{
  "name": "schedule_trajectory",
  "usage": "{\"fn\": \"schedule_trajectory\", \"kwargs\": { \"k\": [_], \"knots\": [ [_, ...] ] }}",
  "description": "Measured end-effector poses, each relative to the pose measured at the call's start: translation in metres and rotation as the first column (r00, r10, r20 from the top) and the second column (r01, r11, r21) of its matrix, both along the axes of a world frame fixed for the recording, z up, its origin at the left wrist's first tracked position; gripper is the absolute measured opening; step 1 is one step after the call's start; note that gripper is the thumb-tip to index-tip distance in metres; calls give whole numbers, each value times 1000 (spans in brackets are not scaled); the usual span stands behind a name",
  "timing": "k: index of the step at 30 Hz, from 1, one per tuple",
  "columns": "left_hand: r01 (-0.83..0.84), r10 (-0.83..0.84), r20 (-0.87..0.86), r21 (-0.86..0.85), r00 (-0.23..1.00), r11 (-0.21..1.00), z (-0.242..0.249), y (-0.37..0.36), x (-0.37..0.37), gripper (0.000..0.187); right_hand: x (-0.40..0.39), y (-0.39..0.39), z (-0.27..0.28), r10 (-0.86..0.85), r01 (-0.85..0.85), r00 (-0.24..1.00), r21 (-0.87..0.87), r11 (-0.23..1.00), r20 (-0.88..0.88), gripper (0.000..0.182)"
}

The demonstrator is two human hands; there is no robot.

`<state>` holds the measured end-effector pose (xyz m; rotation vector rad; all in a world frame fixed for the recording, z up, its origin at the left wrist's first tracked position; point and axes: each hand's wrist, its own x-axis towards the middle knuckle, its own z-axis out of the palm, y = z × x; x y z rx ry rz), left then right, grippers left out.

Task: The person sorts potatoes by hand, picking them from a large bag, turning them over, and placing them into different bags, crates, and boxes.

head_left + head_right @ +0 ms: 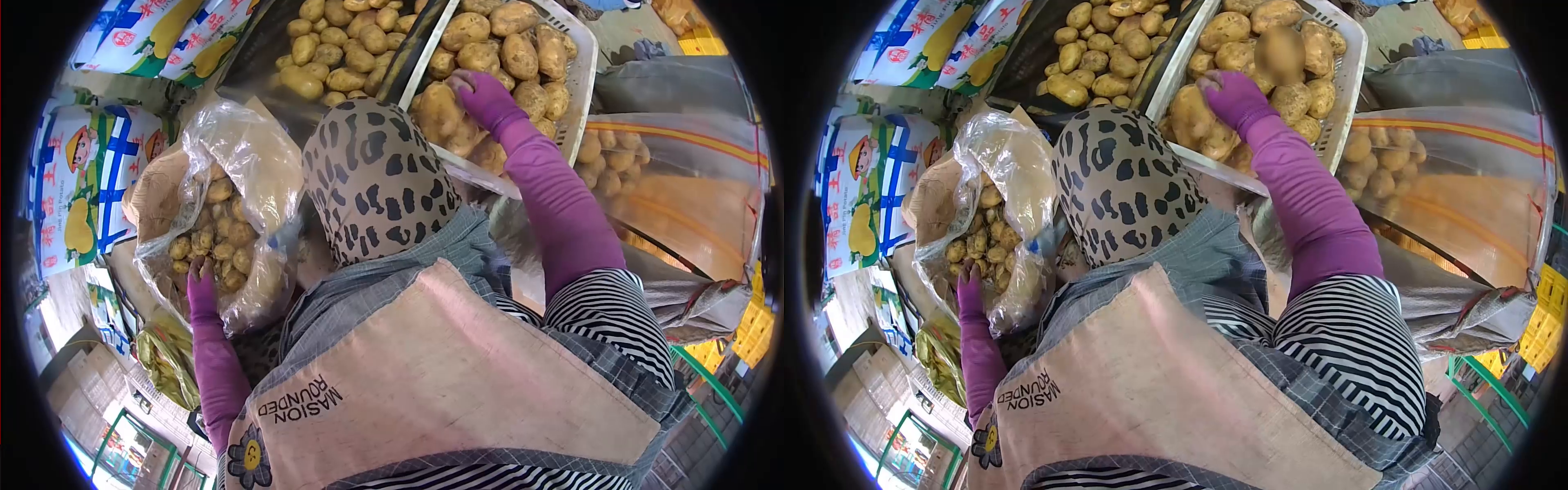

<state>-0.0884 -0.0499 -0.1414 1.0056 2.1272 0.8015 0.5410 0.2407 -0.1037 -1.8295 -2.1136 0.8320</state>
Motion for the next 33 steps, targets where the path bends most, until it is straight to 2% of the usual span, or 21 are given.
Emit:
{"fn": "schedule_trajectory", "kwargs": {
  "k": [1, 4, 5, 6, 7, 8, 9, 10, 11, 12, 13, 14, 16, 17, 18, 20, 22, 24, 28, 30, 33],
  "knots": [
    [-5, 5, 5, 25, 1000, 1000, -2, 0, 2, 38, -6, 4, -3, -73, 85, 994, 159, 984, -79, 44],
    [7, -15, -70, -123, 997, 992, -8, -1, 4, 37, -46, -13, -33, 80, -89, 996, 389, 917, 40, 39],
    [19, -38, -129, -143, 991, 989, 14, 8, 30, 38, -52, -7, -41, -76, 12, 986, 390, 921, 148, 34],
    [80, -91, -127, -89, 988, 993, -7, -2, 10, 40, -43, 6, -56, -7, -77, 983, 441, 894, 186, 32],
    [49, -60, -138, -81, 989, 995, 2, -1, 17, 41, -34, 29, -82, 11, -326, 900, 656, 680, 435, 22],
    [87, -127, -257, -161, 958, 983, 17, 8, 26, 42, -34, 35, -84, 83, -186, 972, 513, 838, 218, 28],
    [-15, -29, -182, -233, 983, 972, 27, 17, 27, 44, -35, 42, -86, 47, -26, 997, 320, 947, -59, 34],
    [-52, -22, -294, -241, 956, 969, 10, 18, 8, 44, -36, 49, -87, -85, 122, 958, 119, 985, -275, 40],
    [-115, 44, -373, -169, 927, 979, 14, 22, 6, 43, -23, 51, -94, -98, 115, 975, 75, 991, -198, 44],
    [-166, 120, -221, -203, 968, 965, 25, 28, 1, 43, 19, 66, -135, -29, 21, 955, -30, 999, -297, 45],
    [-199, 191, -56, -243, 980, 949, 32, 31, -1, 44, 41, 61, -163, -70, 117, 951, 141, 983, -301, 44],
    [-209, 204, -45, -254, 978, 945, 22, 25, -13, 43, 34, 45, -138, -2, 47, 982, 237, 970, -187, 41],
    [-208, 212, -14, -276, 977, 938, -1, 12, -32, 42, 32, 45, -129, 10, 26, 984, 202, 979, -178, 40],
    [-136, 128, -47, -449, 991, 883, 11, 17, -29, 41, 71, 72, -168, 116, -84, 983, 219, 972, -140, 39],
    [14, -58, -83, -455, 995, 890, -2, 12, -42, 41, 64, 79, -127, 24, -9, 959, 54, 999, -281, 41],
    [302, -409, -125, -489, 904, 818, -51, -4, -71, 42, -44, 64, -5, 143, -98, 947, 164, 982, -289, 43],
    [247, -315, -46, -520, 948, 818, -70, -2, -69, 45, -157, 25, 107, 332, -260, 892, 251, 932, -308, 45],
    [209, -236, 20, -540, 972, 815, -83, 25, -59, 49, -245, -13, 172, 520, -457, 773, 249, 854, -365, 47],
    [314, -331, 99, -644, 938, 698, -91, 85, -9, 63, -336, -77, 183, 876, -883, 340, 204, 423, -343, 46],
    [187, -265, -2, -703, 964, 686, -102, 67, 38, 65, -353, -99, 176, 938, -965, 168, 145, 219, -303, 46],
    [-47, -214, -295, -680, 931, 731, -110, 97, 36, 67, -361, -101, 174, 970, -991, 79, 88, 101, -228, 45]
  ]
}}
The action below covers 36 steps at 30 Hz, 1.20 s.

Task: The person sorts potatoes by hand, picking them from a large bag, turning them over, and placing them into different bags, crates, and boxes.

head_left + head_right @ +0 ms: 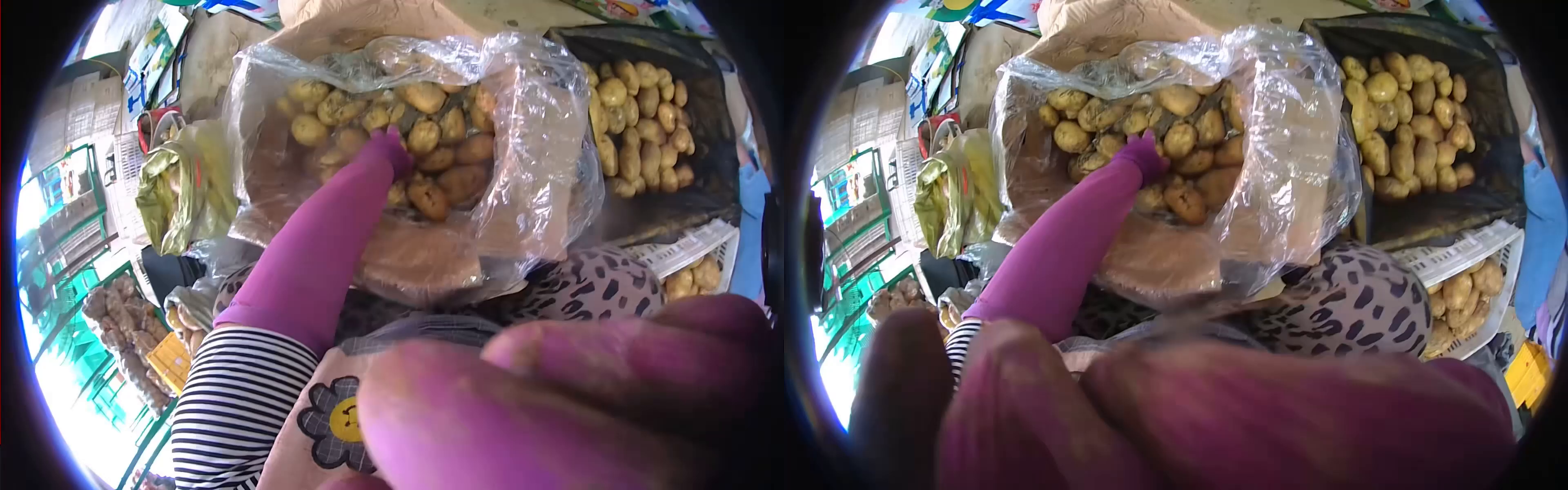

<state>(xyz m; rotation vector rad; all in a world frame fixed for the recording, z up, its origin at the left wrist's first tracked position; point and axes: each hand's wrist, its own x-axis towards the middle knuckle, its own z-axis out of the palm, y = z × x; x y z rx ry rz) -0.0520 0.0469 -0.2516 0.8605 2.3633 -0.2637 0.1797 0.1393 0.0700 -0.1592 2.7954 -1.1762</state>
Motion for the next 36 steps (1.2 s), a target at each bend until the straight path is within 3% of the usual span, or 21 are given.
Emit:
{"fn": "schedule_trajectory", "kwargs": {
  "k": [3, 6, 9, 10, 13, 14, 17, 19, 21, 23, 25, 26, 27, 28, 29, 30, 32, 34, 36],
  "knots": [
    [-42, 62, 184, -111, 981, 993, 0, 9, -20, 85, -2, 4, -1, 24, -24, 999, 12, 1000, 47, 44],
    [111, -93, 305, -43, 948, 993, 42, 16, -20, 85, -2, 1, -3, 45, -47, 996, 23, 999, 75, 43],
    [16, 17, 350, -91, 937, 996, 63, 28, -25, 81, -3, -1, -3, 56, -60, 995, 39, 997, 86, 42],
    [-35, 35, 425, -8, 904, 999, 36, 14, -37, 60, -3, -3, -1, 66, -70, 994, 42, 997, 87, 42],
    [-399, 193, 611, 218, 767, 891, -34, -34, -59, 66, -5, -7, 3, 82, -89, 991, 67, 994, 109, 41],
    [-310, 192, 482, 176, 855, 934, -29, -33, -63, 72, -6, -6, 6, 78, -86, 991, 76, 993, 111, 41],
    [-164, 8, 554, 232, 833, 959, -12, -38, -76, 70, -7, -15, 15, 119, -133, 984, 108, 985, 129, 41],
    [39, -200, 622, 262, 757, 964, 0, -34, -77, 63, -11, -21, 27, 140, -164, 975, 137, 977, 170, 40],
    [43, -222, 705, 263, 674, 964, 79, -45, -57, 59, -20, -20, 44, 157, -195, 960, 150, 969, 234, 40],
    [-146, -184, 778, 332, 600, 932, 126, -40, -68, 60, -27, -16, 60, 104, -160, 956, 193, 968, 275, 39],
    [-510, -12, 945, 188, 328, 839, 192, -54, -50, 69, -23, -4, 50, -68, 45, 982, 134, 990, 178, 39],
    [-418, -219, 881, 402, 419, 815, 204, -61, -44, 73, -14, 1, 16, -182, 182, 983, 38, 983, 3, 39],
    [-401, -326, 845, 497, 423, 769, 218, -65, -38, 75, -5, 6, -19, -289, 281, 942, -71, 957, -171, 40],
    [-387, -427, 798, 587, 425, 711, 232, -68, -33, 78, -4, -1, -51, -423, 352, 898, -386, 853, -118, 43],
    [-476, -441, 827, 561, 348, 677, 252, -71, -20, 81, -6, -8, -70, -526, 391, 850, -655, 647, -12, 47],
    [-558, -461, 847, 524, 265, 643, 267, -73, -11, 85, -7, -10, -70, -535, 441, 829, -778, 448, 162, 50],
    [-584, -432, 826, 563, 363, 585, 280, -79, 2, 86, -7, -14, -68, -408, 541, 765, -841, -9, 497, 56],
    [-529, -418, 755, 654, 505, 542, 291, -84, 10, 82, -8, -13, -65, -279, 522, 821, -853, 12, 498, 59],
    [-533, -386, 739, 669, 552, 518, 256, -82, 13, 76, -12, -16, -74, -185, 506, 846, -862, -13, 500, 63]
  ]
}}
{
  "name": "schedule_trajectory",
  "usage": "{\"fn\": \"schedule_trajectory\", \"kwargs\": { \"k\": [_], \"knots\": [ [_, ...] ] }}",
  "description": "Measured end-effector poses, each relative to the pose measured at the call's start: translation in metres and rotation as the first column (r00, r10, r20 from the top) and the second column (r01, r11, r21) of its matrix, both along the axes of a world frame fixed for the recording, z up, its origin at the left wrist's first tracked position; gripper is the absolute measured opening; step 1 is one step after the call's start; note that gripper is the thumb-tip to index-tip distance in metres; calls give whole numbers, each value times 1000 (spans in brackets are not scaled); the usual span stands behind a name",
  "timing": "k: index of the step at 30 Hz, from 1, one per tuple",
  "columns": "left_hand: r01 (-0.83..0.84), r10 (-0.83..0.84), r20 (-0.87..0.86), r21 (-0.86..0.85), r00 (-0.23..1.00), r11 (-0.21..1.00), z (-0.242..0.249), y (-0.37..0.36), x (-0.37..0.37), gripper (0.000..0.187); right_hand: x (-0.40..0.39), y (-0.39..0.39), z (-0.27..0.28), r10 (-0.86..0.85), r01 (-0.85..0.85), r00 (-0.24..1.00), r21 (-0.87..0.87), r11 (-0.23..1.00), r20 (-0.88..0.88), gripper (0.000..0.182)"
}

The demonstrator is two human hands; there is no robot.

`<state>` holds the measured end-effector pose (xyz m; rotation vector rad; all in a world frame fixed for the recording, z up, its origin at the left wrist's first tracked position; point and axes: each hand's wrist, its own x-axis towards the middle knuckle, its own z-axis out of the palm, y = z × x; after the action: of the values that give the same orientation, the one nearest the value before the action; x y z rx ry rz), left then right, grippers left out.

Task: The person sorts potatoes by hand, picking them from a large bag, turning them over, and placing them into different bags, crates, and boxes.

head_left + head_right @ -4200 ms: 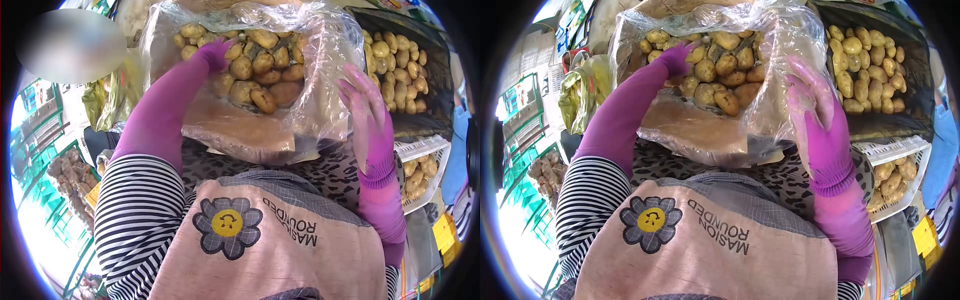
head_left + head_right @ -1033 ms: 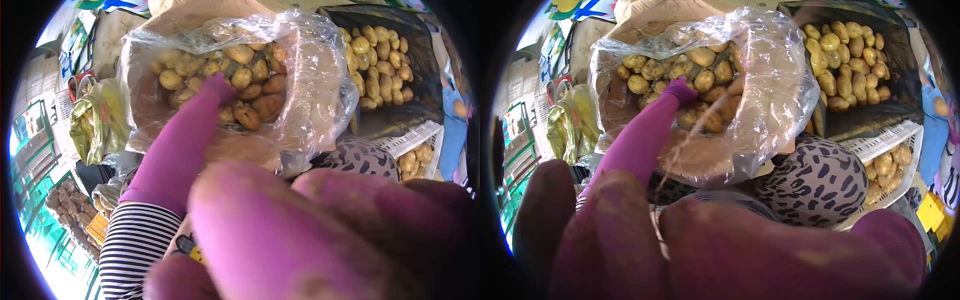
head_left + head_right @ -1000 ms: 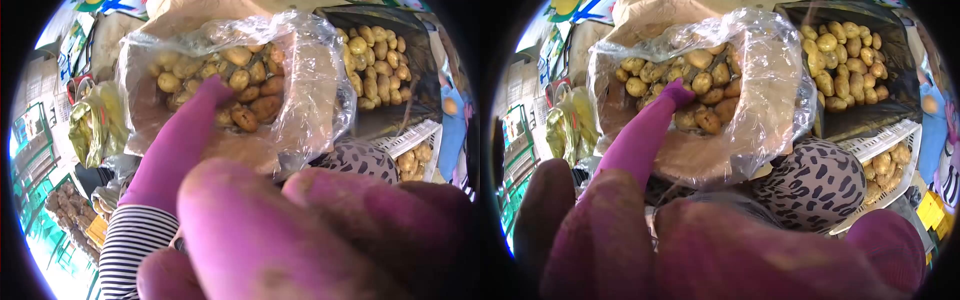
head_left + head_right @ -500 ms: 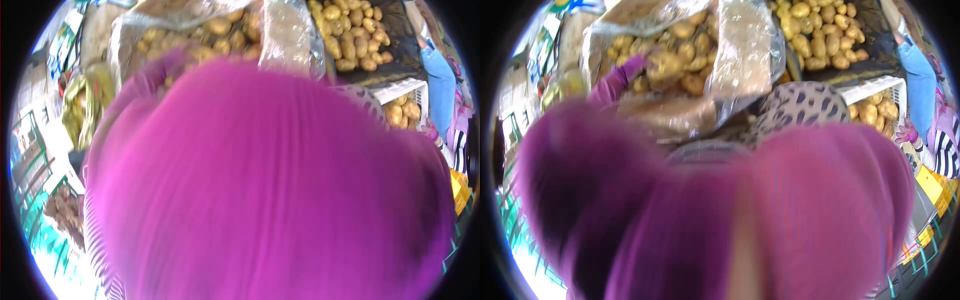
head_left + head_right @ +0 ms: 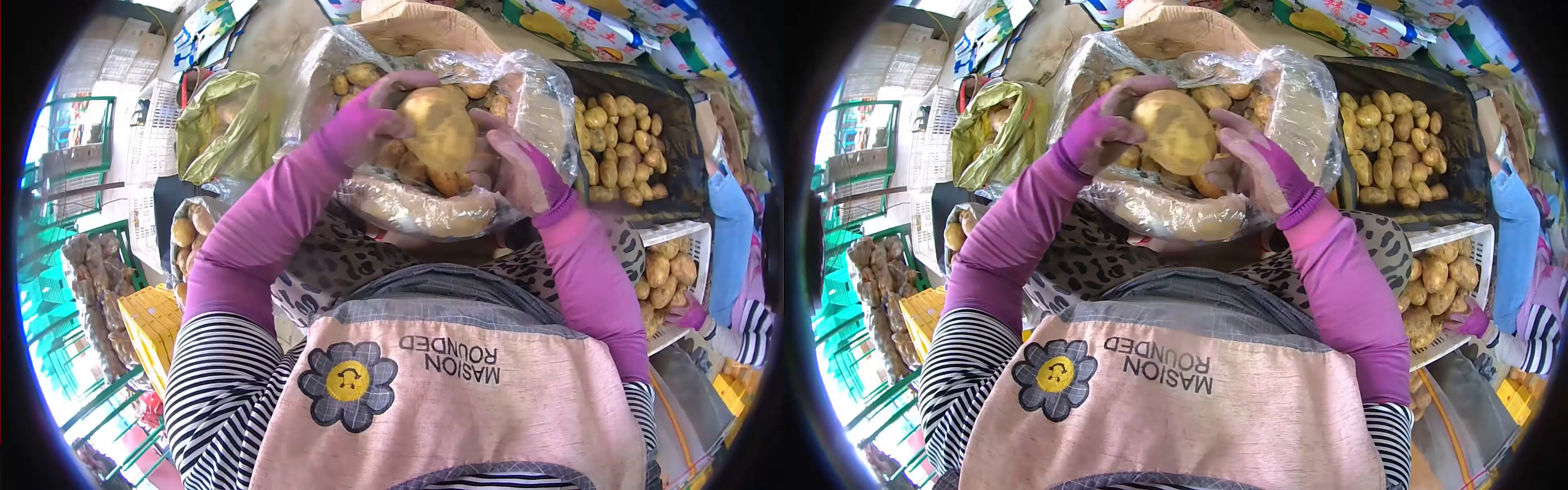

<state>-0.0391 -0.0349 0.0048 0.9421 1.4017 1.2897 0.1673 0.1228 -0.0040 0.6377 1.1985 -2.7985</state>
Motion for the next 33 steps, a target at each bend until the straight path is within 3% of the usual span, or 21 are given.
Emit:
{"fn": "schedule_trajectory", "kwargs": {
  "k": [2, 4, 6, 7, 8, 10, 11, 13, 14, 16, 18, 19, 20, 23, 24, 25, 26, 27, 28, 30, 33],
  "knots": [
    [-74, 71, 304, -4, 950, 997, 4, 8, 26, 68, 0, -12, -22, 66, -70, 997, 145, 987, 33, 64],
    [-232, 232, 257, -33, 938, 972, 4, 13, 46, 69, -3, -16, -31, 118, -150, 985, 271, 951, 130, 68],
    [-317, 329, 299, -92, 896, 944, -13, 17, 46, 68, -8, -22, -21, 36, -95, 987, 396, 913, 154, 71],
    [-324, 312, 212, 25, 926, 946, -33, 18, 42, 65, -9, -25, -18, -5, -71, 986, 454, 888, 164, 73],
    [-315, 299, 120, 144, 947, 938, -53, 20, 39, 61, -10, -27, -25, -45, 7, 997, 506, 862, 63, 74],
    [-301, 298, 41, 153, 954, 941, -36, 24, 46, 51, -14, -28, -39, -111, 176, 983, 585, 792, -146, 78],
    [-294, 298, 2, 157, 955, 943, -27, 26, 49, 47, -12, -24, -38, -104, 157, 986, 540, 827, -128, 79],
    [-371, 381, 275, -89, 882, 924, -20, 34, 52, 44, -9, -16, -23, -90, 123, 991, 446, 887, -94, 81],
    [-362, 366, 83, -63, 927, 930, -24, 36, 51, 44, -11, -15, -26, -114, 125, 992, 370, 920, -53, 83],
    [-328, 319, -277, 15, 906, 945, -38, 38, 50, 45, -10, -10, -36, -96, 139, 990, 683, 717, -101, 84],
    [-273, 301, -554, 134, 776, 953, -46, 36, 52, 46, -8, -10, -40, -67, 167, 986, 851, 498, -154, 87],
    [-226, 299, -661, 197, 688, 954, -49, 34, 53, 46, -6, -11, -43, -60, 153, 988, 824, 546, -144, 86],
    [-318, 338, -296, 116, 893, 941, -56, 36, 54, 44, -5, -11, -46, -53, 142, 989, 795, 589, -137, 86],
    [-304, 301, -365, 51, 881, 951, -54, 30, 30, 43, -5, -13, -26, -77, 152, 987, 658, 737, -142, 78],
    [-275, 216, -596, -8, 773, 961, -62, 28, 20, 49, -6, -14, -19, -96, 166, 985, 599, 783, -146, 74],
    [-264, 260, -455, 56, 852, 963, -54, 28, 24, 52, -5, -6, -26, -34, 75, 984, 237, 969, -172, 68],
    [-259, 284, -301, 121, 910, 958, -45, 28, 31, 54, -3, 10, -38, 10, -46, 975, -159, 986, -221, 63],
    [-273, 280, -42, 120, 959, 954, -37, 29, 39, 58, -5, 15, -30, 29, -179, 959, -519, 836, -284, 58],
    [-302, 274, 219, 109, 936, 947, -28, 31, 47, 63, -3, 11, -20, -13, -58, 972, -296, 953, -233, 52],
    [-274, 258, 130, 128, 957, 953, -28, 31, 44, 65, -10, -2, -19, -136, 132, 981, -39, 990, -137, 51],
    [-325, 336, -155, 95, 929, 941, -28, 31, 45, 52, -4, -5, -23, -49, 179, 953, 427, 886, -298, 52]
  ]
}}
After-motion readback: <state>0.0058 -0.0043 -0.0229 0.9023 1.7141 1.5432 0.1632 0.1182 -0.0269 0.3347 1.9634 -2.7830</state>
